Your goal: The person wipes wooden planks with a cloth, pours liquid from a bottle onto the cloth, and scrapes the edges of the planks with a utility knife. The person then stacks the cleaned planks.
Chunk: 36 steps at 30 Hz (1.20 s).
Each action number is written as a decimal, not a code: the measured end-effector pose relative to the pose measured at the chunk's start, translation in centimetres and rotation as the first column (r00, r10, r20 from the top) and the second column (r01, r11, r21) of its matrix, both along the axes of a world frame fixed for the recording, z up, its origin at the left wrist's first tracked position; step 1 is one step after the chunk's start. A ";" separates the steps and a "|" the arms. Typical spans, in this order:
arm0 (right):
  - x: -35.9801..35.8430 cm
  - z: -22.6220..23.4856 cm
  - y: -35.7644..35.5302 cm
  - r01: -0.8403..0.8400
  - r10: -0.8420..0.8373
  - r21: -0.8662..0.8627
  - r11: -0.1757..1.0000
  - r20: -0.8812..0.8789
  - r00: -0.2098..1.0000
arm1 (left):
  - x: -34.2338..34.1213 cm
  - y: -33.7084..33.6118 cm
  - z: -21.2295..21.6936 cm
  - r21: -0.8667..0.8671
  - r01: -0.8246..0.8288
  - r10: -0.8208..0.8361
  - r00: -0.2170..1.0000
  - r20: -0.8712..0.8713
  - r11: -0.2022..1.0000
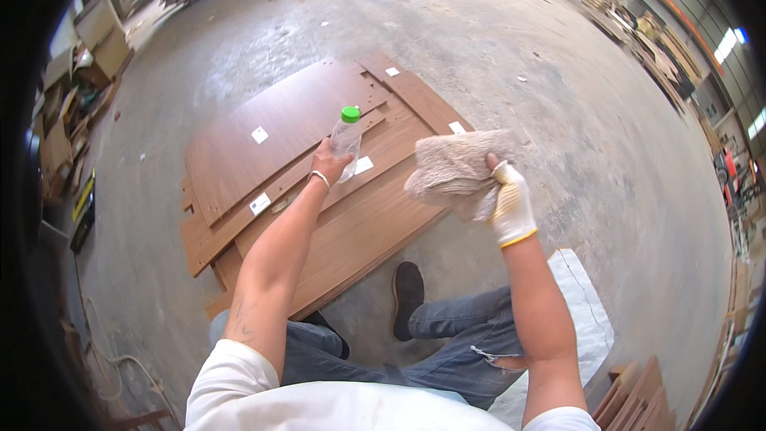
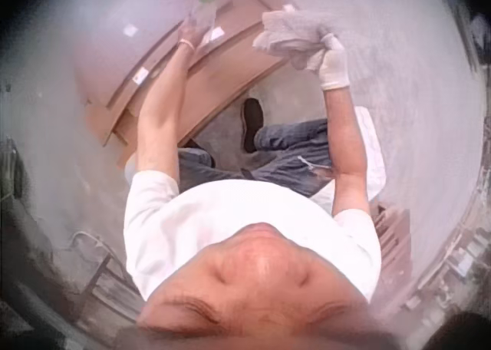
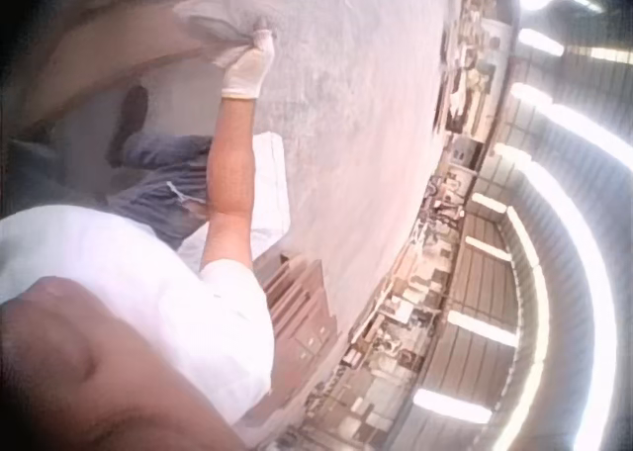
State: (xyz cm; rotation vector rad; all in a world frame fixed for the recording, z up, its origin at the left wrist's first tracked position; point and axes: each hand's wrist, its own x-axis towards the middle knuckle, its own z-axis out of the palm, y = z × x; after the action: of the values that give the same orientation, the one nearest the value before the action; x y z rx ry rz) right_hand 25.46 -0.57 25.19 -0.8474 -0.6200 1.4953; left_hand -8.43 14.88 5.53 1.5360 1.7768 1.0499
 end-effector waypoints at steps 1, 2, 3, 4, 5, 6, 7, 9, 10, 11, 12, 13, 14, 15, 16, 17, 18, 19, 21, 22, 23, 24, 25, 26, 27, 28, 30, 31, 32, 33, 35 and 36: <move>0.4 -0.9 -0.5 0.000 -0.001 -0.015 1.000 -0.056 0.998 | 0.4 -0.2 1.6 0.010 0.038 -0.037 0.997 -0.064 0.999; 0.7 -1.5 -0.7 -0.007 0.004 -0.027 1.000 -0.112 0.994 | 0.5 -0.4 3.4 0.019 0.070 -0.067 0.989 -0.129 0.997; 0.8 -2.3 -0.8 -0.008 0.004 -0.022 1.000 -0.148 0.989 | -0.1 -0.7 5.4 0.058 0.140 -0.124 0.968 -0.218 0.988; 0.7 -2.7 -0.6 -0.012 0.008 -0.019 1.000 -0.172 0.985 | -0.6 -1.0 7.5 0.088 0.208 -0.173 0.940 -0.295 0.974; 0.6 -2.8 -0.5 -0.019 0.016 -0.016 1.000 -0.195 0.981 | -1.1 -1.5 9.7 0.113 0.273 -0.214 0.903 -0.372 0.955; 0.4 -2.6 -0.8 -0.032 0.028 -0.016 0.999 -0.213 0.977 | -1.0 -2.8 12.2 0.076 0.292 -0.245 0.897 -0.368 0.953; 0.6 -2.7 -1.0 -0.026 0.028 0.013 1.000 -0.163 0.986 | -0.8 -4.3 14.6 0.156 0.335 -0.235 0.863 -0.448 0.929; 0.7 -3.6 -1.0 -0.026 0.031 0.080 0.996 -0.065 0.997 | -0.8 -7.3 18.0 0.303 0.423 -0.175 0.782 -0.599 0.854; 0.0 -3.8 -0.9 -0.051 0.058 0.088 0.995 -0.073 0.996 | -1.3 -8.4 19.3 0.303 0.431 -0.144 0.743 -0.653 0.850; -0.5 -4.0 -0.8 -0.075 0.082 0.095 0.993 -0.079 0.994 | -1.7 -9.5 20.3 0.301 0.440 -0.116 0.702 -0.702 0.846; -1.1 -4.2 -0.7 -0.099 0.107 0.101 0.990 -0.084 0.991 | -1.9 -10.3 21.2 0.298 0.449 -0.086 0.658 -0.748 0.842; -1.2 -4.6 -0.7 -0.135 0.146 0.076 0.988 -0.163 0.976 | -1.3 -11.0 21.4 0.228 0.396 -0.099 0.653 -0.751 0.889; -1.3 -5.3 -0.8 -0.170 0.178 0.051 0.984 -0.238 0.955 | -0.1 -11.6 21.4 0.157 0.343 -0.114 0.652 -0.750 0.926; -1.2 -6.0 -0.9 -0.205 0.206 0.035 0.978 -0.312 0.928 | 0.6 -12.3 21.4 0.090 0.289 -0.127 0.651 -0.748 0.953; -1.9 -6.4 -1.0 -0.229 0.248 0.097 0.969 -0.314 0.916 | -0.3 -12.5 19.8 0.164 0.307 -0.075 0.637 -0.767 0.938; -3.0 -6.4 -1.4 -0.229 0.250 0.100 0.968 -0.348 0.904 | -1.2 -12.6 18.9 0.153 0.305 -0.089 0.652 -0.753 0.940; -4.2 -6.5 -1.9 -0.228 0.248 0.097 0.969 -0.379 0.892 | -1.9 -12.6 18.0 0.139 0.305 -0.108 0.669 -0.736 0.942; -4.6 -6.5 -2.2 -0.215 0.238 0.101 0.971 -0.399 0.886 | -2.0 -12.3 17.5 0.138 0.316 -0.129 0.691 -0.711 0.939; -5.3 -7.2 -3.2 -0.144 0.182 0.120 0.982 -0.417 0.890 | -2.1 -12.7 16.5 0.211 0.359 -0.099 0.678 -0.728 0.909; -5.3 -7.3 -3.7 -0.123 0.160 0.110 0.986 -0.457 0.875 | -2.1 -12.7 16.3 0.244 0.385 -0.089 0.673 -0.735 0.890; -5.3 -7.3 -3.8 -0.101 0.138 0.100 0.990 -0.497 0.857 | -2.0 -12.4 16.4 0.209 0.359 -0.108 0.690 -0.716 0.910; -5.7 -6.5 -5.1 -0.043 0.068 0.065 0.997 -0.455 0.888 | -2.2 -12.7 16.4 0.154 0.331 -0.135 0.705 -0.696 0.931; -5.4 -5.9 -5.9 -0.026 0.074 0.107 0.994 -0.477 0.876 | -2.2 -12.7 16.5 0.107 0.306 -0.158 0.722 -0.673 0.946; -5.0 -5.7 -6.6 -0.007 0.080 0.148 0.989 -0.497 0.864 | -2.2 -12.7 16.6 0.163 0.298 -0.121 0.741 -0.661 0.940; -4.7 -5.3 -7.4 0.010 0.090 0.186 0.983 -0.519 0.850 | -2.5 -12.7 16.3 0.216 0.286 -0.083 0.759 -0.646 0.933; -4.5 -4.6 -8.3 0.007 0.126 0.250 0.968 -0.509 0.852 | -3.0 -12.9 15.8 0.264 0.268 -0.046 0.777 -0.628 0.927; -4.7 -3.1 -9.9 -0.035 0.195 0.296 0.955 -0.534 0.822 | -4.0 -12.2 15.5 0.145 0.215 -0.083 0.785 -0.614 0.966; -4.9 -2.5 -10.5 -0.051 0.229 0.320 0.946 -0.547 0.806 | -4.6 -11.7 15.2 0.084 0.191 -0.102 0.788 -0.607 0.978; -5.2 -2.4 -10.6 -0.036 0.169 0.233 0.972 -0.583 0.795 | -5.3 -11.5 14.7 0.155 0.197 -0.074 0.815 -0.575 0.968; -5.2 -2.3 -10.5 -0.058 0.203 0.258 0.964 -0.582 0.787 | -4.8 -11.3 14.7 0.133 0.187 -0.086 0.833 -0.546 0.973; -5.3 -1.9 -10.5 -0.106 0.276 0.310 0.945 -0.579 0.767 | -4.2 -11.0 15.0 0.089 0.164 -0.100 0.866 -0.490 0.982; -6.0 -0.9 -10.2 -0.076 0.264 0.356 0.931 -0.518 0.814 | -4.7 -10.8 15.0 0.051 0.153 -0.110 0.872 -0.477 0.987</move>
State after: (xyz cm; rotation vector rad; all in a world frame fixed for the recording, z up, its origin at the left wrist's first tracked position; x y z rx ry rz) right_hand 19.43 -10.82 24.27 -0.0745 -0.4814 1.6505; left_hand -13.15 4.10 20.49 2.0753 1.9179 0.7295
